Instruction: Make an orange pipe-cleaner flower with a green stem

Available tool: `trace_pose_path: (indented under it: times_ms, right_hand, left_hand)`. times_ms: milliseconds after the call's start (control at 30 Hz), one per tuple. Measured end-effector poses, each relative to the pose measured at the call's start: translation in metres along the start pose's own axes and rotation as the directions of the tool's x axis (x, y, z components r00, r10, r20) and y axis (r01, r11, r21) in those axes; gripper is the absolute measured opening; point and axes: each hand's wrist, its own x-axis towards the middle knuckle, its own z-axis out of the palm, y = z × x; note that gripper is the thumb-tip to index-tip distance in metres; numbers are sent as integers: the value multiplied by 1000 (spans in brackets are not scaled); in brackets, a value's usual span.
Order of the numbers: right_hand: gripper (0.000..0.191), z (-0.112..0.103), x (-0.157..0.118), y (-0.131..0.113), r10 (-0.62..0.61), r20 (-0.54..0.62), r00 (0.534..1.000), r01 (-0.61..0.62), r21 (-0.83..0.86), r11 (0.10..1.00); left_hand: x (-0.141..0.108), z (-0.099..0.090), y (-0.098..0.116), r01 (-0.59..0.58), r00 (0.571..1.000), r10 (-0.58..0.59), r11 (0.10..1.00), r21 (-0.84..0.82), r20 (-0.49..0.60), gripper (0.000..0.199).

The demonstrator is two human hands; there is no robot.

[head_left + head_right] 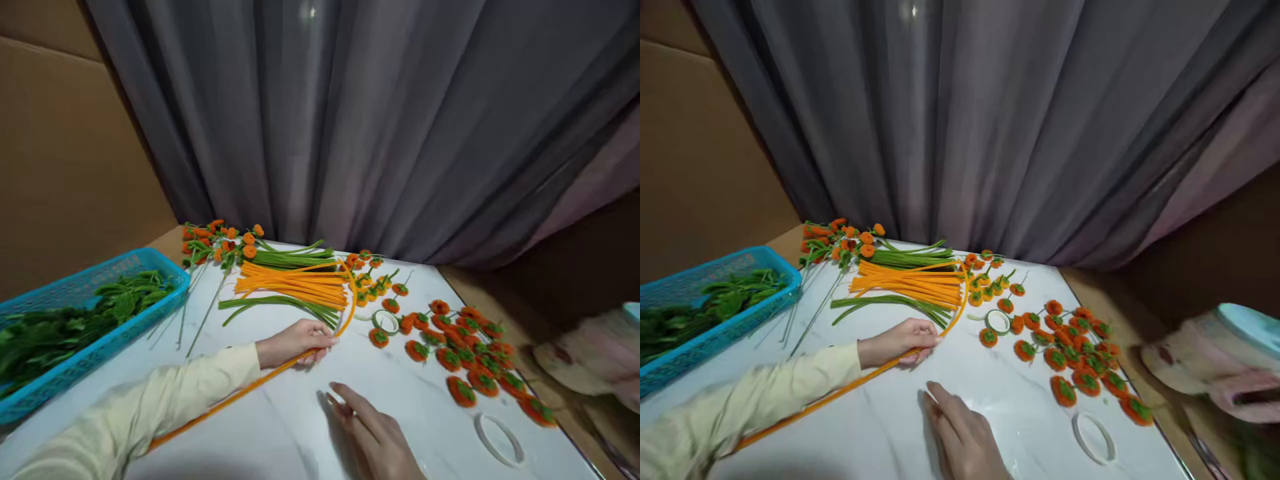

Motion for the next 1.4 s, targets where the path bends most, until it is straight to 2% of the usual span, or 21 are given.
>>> trace_pose_path:
  times_ms: [133,233,333,433,500,600,667,833,1067,1300,1400]
  right_hand:
    - [28,-2,1,0,-18,-51,999,20,31,999]
    - [27,-5,0,0,17,-13,1000,-16,47,999]
    - [25,-6,0,0,130,-8,992,-127,146,981]
    - [19,-3,1,1,298,24,954,-294,264,919]
    - [16,0,2,2,341,46,939,-339,295,893]
    - [18,3,1,3,339,53,939,-337,327,883]
    - [19,4,1,3,346,54,937,-344,327,880]
    - [18,5,-1,5,365,83,927,-371,335,866]
    - [20,5,-1,5,426,91,900,-430,346,834]
    - [24,6,-3,5,439,102,893,-445,351,824]
    - [28,4,-1,5,453,136,881,-471,327,819]
  left_hand:
    - [-2,1,-1,-2,999,1,999,34,32,33]
    - [-3,2,-1,-35,999,32,995,90,34,33]
    - [-6,5,0,-48,998,41,990,130,54,35]
    - [-10,10,2,0,988,-26,985,171,152,35]
    - [-14,14,2,50,969,-94,981,189,227,33]
    - [-19,21,0,118,938,-185,966,232,295,32]
    - [-20,24,-1,127,932,-205,957,259,300,33]
    - [-17,25,-5,87,935,-165,965,248,315,31]
    - [-13,22,-6,136,932,-177,979,151,315,28]
    - [-15,22,-8,111,938,-155,982,153,309,22]
    - [-14,20,-7,137,931,-172,982,129,320,22]
